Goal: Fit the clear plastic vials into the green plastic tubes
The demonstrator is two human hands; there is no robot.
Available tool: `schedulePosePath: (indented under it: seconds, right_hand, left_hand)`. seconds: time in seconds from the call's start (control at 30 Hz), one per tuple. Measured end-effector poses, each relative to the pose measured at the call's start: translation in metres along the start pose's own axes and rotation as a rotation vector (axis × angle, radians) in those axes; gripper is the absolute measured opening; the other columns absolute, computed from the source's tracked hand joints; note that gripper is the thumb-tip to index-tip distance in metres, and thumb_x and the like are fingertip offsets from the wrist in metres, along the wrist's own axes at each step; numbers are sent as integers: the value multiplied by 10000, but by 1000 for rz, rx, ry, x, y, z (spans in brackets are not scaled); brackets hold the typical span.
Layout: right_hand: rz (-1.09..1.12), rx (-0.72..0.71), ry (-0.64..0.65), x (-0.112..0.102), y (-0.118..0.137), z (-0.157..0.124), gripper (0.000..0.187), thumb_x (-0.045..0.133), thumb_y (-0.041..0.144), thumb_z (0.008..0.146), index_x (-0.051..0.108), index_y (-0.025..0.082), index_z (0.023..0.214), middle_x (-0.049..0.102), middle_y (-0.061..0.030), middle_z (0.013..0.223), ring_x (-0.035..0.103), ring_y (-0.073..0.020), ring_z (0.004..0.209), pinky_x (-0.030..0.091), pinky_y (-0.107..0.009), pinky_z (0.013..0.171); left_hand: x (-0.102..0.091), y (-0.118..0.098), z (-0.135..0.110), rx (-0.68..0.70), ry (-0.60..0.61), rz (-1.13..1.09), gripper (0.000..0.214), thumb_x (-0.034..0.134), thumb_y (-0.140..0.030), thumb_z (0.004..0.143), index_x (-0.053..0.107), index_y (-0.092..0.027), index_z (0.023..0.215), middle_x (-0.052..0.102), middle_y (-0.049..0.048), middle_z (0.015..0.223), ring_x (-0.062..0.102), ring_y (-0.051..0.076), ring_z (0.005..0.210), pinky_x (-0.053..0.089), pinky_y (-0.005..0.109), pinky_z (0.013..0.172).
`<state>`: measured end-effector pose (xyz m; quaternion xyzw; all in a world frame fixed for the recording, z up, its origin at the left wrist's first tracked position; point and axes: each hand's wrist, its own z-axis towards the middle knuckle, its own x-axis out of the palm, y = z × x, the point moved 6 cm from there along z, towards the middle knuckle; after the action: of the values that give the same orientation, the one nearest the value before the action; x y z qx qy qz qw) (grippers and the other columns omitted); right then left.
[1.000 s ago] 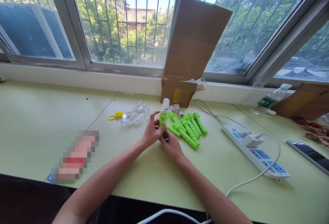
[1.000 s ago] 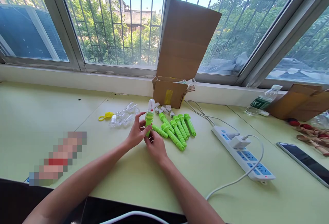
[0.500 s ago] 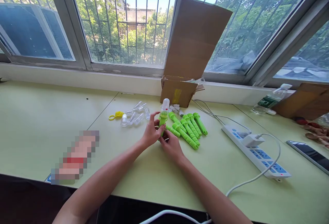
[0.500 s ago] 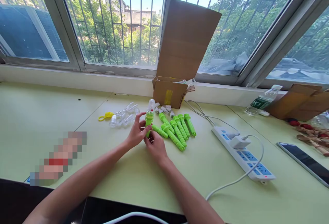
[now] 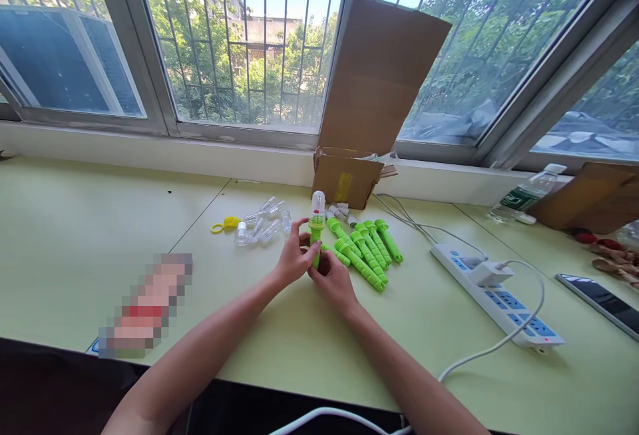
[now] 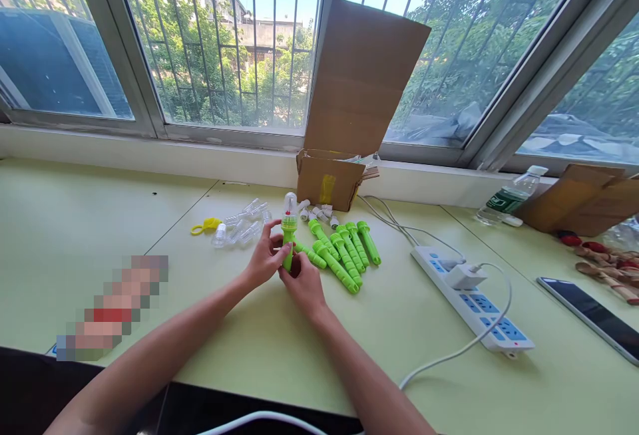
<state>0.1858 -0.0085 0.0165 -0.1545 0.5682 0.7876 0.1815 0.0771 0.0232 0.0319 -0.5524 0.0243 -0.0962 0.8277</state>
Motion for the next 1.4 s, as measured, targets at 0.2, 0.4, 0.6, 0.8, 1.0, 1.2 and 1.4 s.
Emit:
schedulePosePath:
  seconds: [0.2,0.4,0.6,0.8,1.0,1.2,1.4]
  right_hand:
    - [35,20,12,0,0,0,240,622,374,717,441,216,710,523,30,613,445,-125,524,341,-251,488]
    - [19,3,5,0,0,0,258,626,383,716,428,218,701,506,38,597,430,-119,511,333,-249,478]
    - [-10,-23,-1,1,-2,0,213,595,375,742,462,214,701,484,35,590,430,-124,511,329,-251,478]
    - [-22,-55,23,3,-2,-1,126,549,323,756,517,205,727,504,24,594,451,-136,515,341,-259,490]
    - [-7,-38,27,1,-4,0,124,543,318,763,555,197,786,561,3,633,488,-149,531,372,-268,505]
    - [61,55,43,1,-17,3,257,563,365,779,596,172,945,636,-32,688,563,-178,555,442,-301,538]
    - [60,54,12,4,-26,4,284,571,376,783,606,172,977,665,-60,769,579,-183,584,460,-309,545]
  left_hand:
    - [0,0,0,0,-5,-14,521,606,-296,805,338,-233,1247,593,5,801,599,119,688,485,220,593]
    - [0,0,0,-5,2,-19,508,604,-296,807,339,-232,1236,590,4,807,606,122,705,489,222,604]
    - [-1,0,1,-4,-1,15,556,633,-294,786,333,-236,1249,589,-1,801,604,123,705,479,213,581]
    - [-3,0,2,19,-44,45,606,671,-245,743,324,-238,1240,589,-2,817,599,127,739,480,210,591]
    - [-1,-4,1,24,-47,165,588,638,-264,777,312,-233,1265,589,33,882,601,158,798,493,251,613]
    - [-31,-48,6,25,-261,437,470,681,-354,738,509,-222,1155,501,108,1164,548,209,959,479,323,741]
    - [-50,-93,-50,-157,-133,389,234,578,-411,813,593,-201,915,586,47,865,565,147,715,450,246,570]
